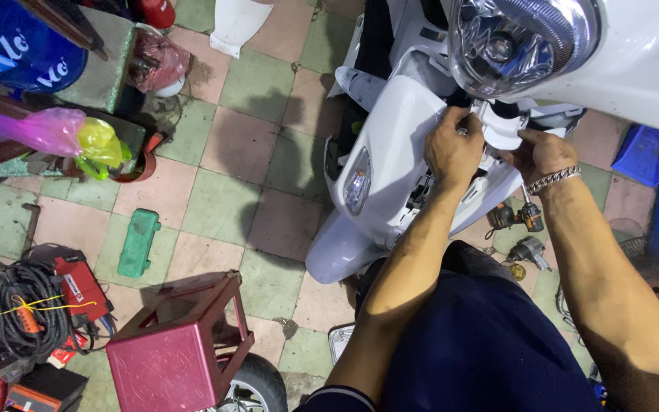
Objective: The person disassembles the front plastic fairing of a white scooter by removing screws with an electric driver and by hand, then disconnects internal wiring connectors before reassembling the panel.
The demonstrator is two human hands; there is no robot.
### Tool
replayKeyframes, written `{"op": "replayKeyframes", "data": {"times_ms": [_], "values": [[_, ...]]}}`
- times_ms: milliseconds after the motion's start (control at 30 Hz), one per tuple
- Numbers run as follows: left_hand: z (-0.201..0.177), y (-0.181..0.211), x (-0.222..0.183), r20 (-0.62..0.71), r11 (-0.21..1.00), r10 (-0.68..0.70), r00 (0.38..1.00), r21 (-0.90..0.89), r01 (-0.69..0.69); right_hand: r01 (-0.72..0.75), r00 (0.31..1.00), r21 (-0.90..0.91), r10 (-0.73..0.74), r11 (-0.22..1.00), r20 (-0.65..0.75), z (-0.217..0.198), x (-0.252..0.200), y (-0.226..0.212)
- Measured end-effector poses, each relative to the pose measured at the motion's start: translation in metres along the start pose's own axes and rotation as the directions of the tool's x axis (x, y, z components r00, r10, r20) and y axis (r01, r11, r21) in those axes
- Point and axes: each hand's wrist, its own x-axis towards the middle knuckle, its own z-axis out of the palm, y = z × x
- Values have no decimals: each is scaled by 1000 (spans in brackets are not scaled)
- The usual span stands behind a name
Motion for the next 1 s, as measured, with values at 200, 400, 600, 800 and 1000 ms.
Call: {"op": "replayKeyframes", "data": {"times_ms": [200,400,600,800,1000], "values": [[2,13,6,-46,995,-31,998,93,35,-55,996,-4,54,998,-76,-3,16,-6],[-5,19,11,-6,988,-142,990,56,142,-130,979,-75,116,989,-168,0,26,-6],[0,14,14,-17,991,-68,998,118,69,-136,985,-101,123,986,-121,-11,36,-6],[9,8,15,-10,990,-68,998,127,69,-55,985,-55,46,997,-164,-4,37,-3],[7,9,11,-15,995,-64,998,71,65,36,992,-16,-38,999,-117,10,8,-5]]}}
